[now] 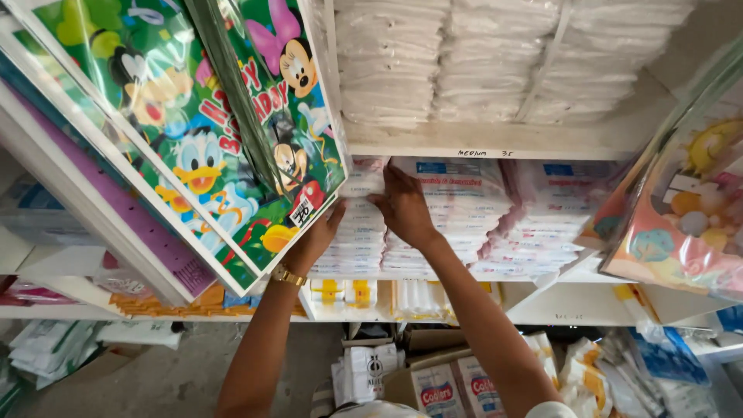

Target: The person repeatedly takes packages of 'Coolers Softdrinks Bag' from a cardboard box on the floor and places them onto a shelf. The camera moves rapidly between the box and the shelf during the task.

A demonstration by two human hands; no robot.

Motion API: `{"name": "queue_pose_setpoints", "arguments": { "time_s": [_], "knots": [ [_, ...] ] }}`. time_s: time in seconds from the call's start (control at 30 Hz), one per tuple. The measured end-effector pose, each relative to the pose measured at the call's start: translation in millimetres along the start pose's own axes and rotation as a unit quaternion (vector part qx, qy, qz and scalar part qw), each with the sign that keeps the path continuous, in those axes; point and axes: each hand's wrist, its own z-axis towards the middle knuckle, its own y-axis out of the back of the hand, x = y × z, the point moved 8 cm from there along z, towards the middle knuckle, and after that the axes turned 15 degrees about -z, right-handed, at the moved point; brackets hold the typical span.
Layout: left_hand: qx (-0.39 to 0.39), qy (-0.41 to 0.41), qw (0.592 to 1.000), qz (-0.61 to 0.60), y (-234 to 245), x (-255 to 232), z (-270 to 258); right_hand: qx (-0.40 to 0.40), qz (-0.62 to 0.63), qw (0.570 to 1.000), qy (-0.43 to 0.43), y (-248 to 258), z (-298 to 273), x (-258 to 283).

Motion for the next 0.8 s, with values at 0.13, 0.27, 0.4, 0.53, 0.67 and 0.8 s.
{"name": "queue_pose_setpoints", "arguments": {
  "time_s": [0.13,0.27,0.4,0.53,0.67,0.8],
  "knots": [
    [0.026,0.007,1.000,-0.006,-10,15,-11,0.218,0.056,0.964,-0.140,-12,-2,-10],
    [0.055,0.028,0.998,0.016,-29,37,5,0.075,0.019,0.995,-0.069,-30,2,-15],
    [0.092,0.033,0.993,0.067,-44,52,-14,0.097,0.017,0.993,-0.066,-29,-6,-11],
    [0.074,-0.003,0.994,0.078,-21,24,-19,0.084,0.020,0.995,-0.043,15,-14,15],
    [0.061,-0.023,0.997,0.050,-16,14,-18,0.060,0.013,0.997,-0.041,48,-49,22],
    [0.114,0.066,0.989,0.062,-28,25,-23,0.047,0.131,0.978,-0.153,71,-120,8]
  ]
}}
